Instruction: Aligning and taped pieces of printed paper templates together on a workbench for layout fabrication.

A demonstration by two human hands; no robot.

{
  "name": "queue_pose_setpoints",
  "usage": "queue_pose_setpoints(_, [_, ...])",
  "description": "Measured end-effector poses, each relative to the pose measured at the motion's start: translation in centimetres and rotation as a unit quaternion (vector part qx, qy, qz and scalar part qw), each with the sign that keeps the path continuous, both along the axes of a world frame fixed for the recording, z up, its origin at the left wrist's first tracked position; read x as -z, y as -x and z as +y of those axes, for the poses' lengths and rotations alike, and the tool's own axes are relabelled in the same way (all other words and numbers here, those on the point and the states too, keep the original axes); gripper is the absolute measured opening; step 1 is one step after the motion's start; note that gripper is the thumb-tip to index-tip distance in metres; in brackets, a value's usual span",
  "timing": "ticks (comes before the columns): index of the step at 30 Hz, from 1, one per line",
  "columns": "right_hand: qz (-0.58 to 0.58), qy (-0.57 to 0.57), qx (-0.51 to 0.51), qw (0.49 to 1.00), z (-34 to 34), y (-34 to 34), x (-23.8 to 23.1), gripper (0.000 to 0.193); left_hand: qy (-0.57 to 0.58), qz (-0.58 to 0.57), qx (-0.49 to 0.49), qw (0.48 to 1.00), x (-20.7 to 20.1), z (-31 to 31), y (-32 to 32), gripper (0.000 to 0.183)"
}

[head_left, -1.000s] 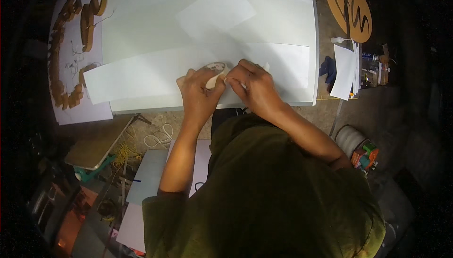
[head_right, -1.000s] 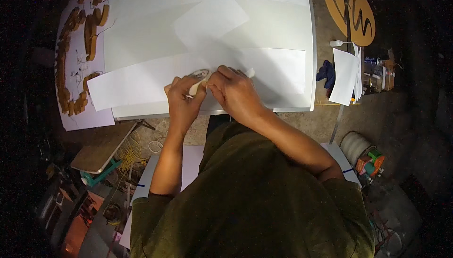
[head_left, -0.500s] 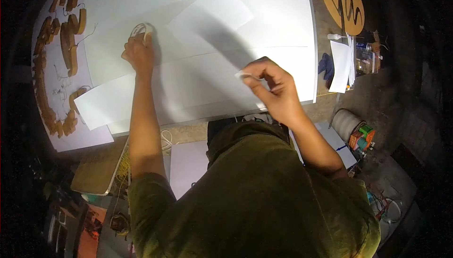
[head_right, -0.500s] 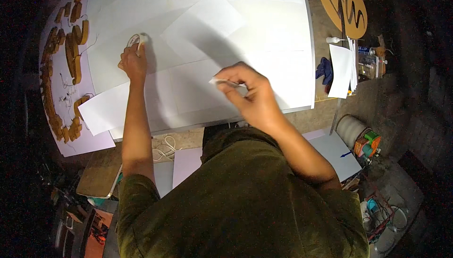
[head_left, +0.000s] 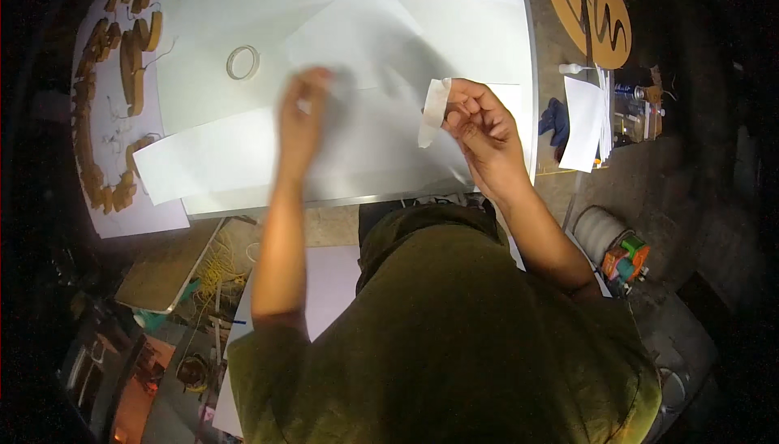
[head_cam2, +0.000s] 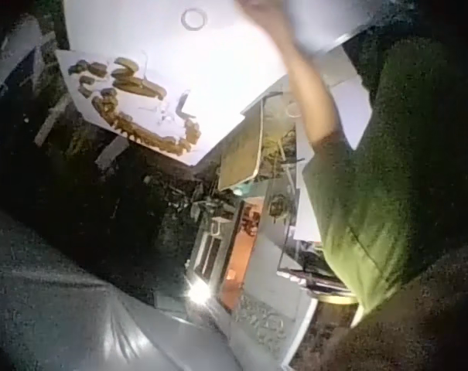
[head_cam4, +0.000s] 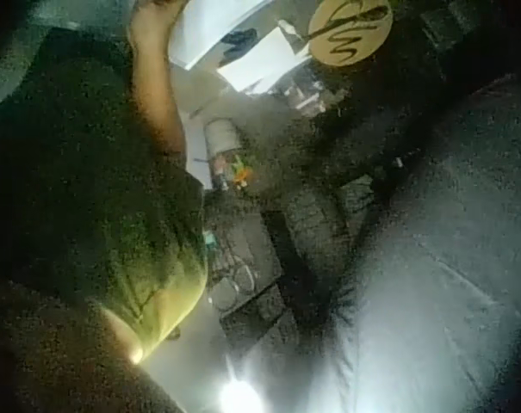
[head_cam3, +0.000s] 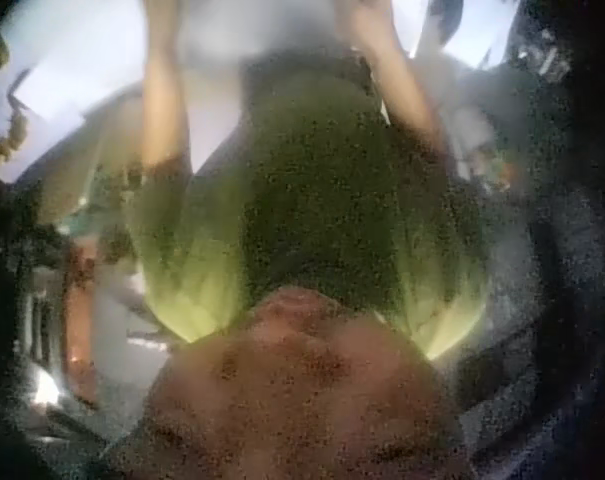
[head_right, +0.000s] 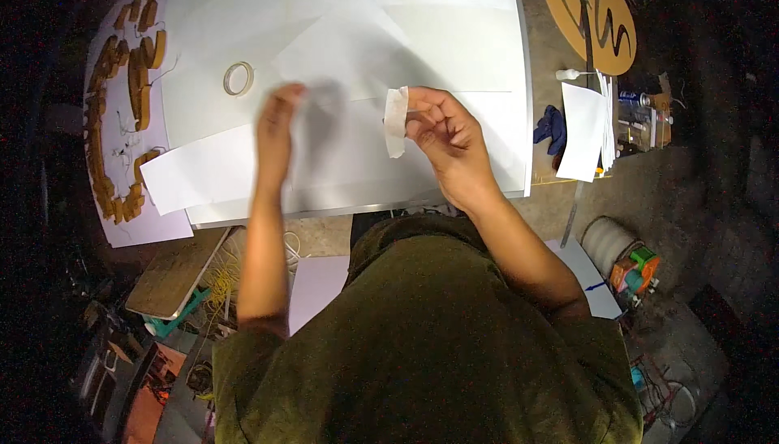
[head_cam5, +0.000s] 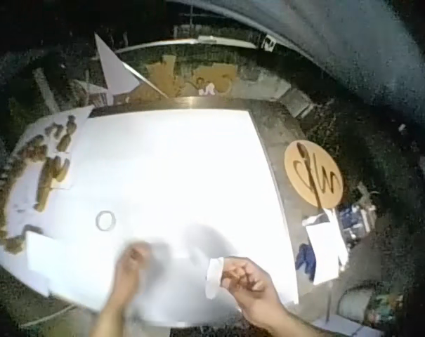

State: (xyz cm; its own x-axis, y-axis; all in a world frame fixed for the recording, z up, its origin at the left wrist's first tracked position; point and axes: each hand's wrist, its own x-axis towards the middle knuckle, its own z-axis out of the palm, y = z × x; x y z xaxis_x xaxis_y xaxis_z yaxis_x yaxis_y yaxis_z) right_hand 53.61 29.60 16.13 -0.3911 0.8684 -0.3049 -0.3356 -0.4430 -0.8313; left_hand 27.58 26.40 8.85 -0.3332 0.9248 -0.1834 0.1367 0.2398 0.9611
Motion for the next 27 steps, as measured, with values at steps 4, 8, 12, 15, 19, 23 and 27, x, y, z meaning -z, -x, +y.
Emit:
queue_pose_setpoints(4, [0.055, 0.013, -0.014, 0.998, -0.1, -2.4, 1.3, 0.036, -0.018, -0.090, 0.049, 0.995, -5.4, -2.8, -11.2, 0.017])
queue_pose_setpoints(8, [0.072, 0.013, -0.022, 0.997, -0.5, -4.3, 1.9, 0.036, 0.060, -0.137, 0.004, 0.989, -5.1, -3.5, -14.1, 0.015])
queue_pose_setpoints(12, [0.010, -0.013, -0.035, 0.999, -0.7, -6.4, 2.6, 0.033, 0.076, -0.144, 0.003, 0.987, -5.2, -4.1, -15.3, 0.011])
queue_pose_setpoints(15, [-0.203, -0.127, -0.098, 0.966, -0.5, -8.1, 3.5, 0.032, 0.110, -0.100, 0.021, 0.989, -5.2, -4.5, -15.3, 0.012])
queue_pose_setpoints(19, [-0.335, -0.250, -0.058, 0.907, 0.3, -8.5, 1.8, 0.036, 0.097, 0.115, 0.061, 0.987, -5.3, -5.6, -15.8, 0.012])
queue_pose_setpoints(23, [-0.341, -0.445, -0.198, 0.804, 0.6, -7.8, 0.8, 0.040, 0.061, 0.168, 0.097, 0.979, -6.0, -6.0, -16.0, 0.009])
queue_pose_setpoints(27, [-0.298, -0.424, -0.294, 0.803, 0.6, -7.5, 2.7, 0.026, -0.018, 0.290, 0.130, 0.948, -5.9, -6.7, -16.2, 0.007])
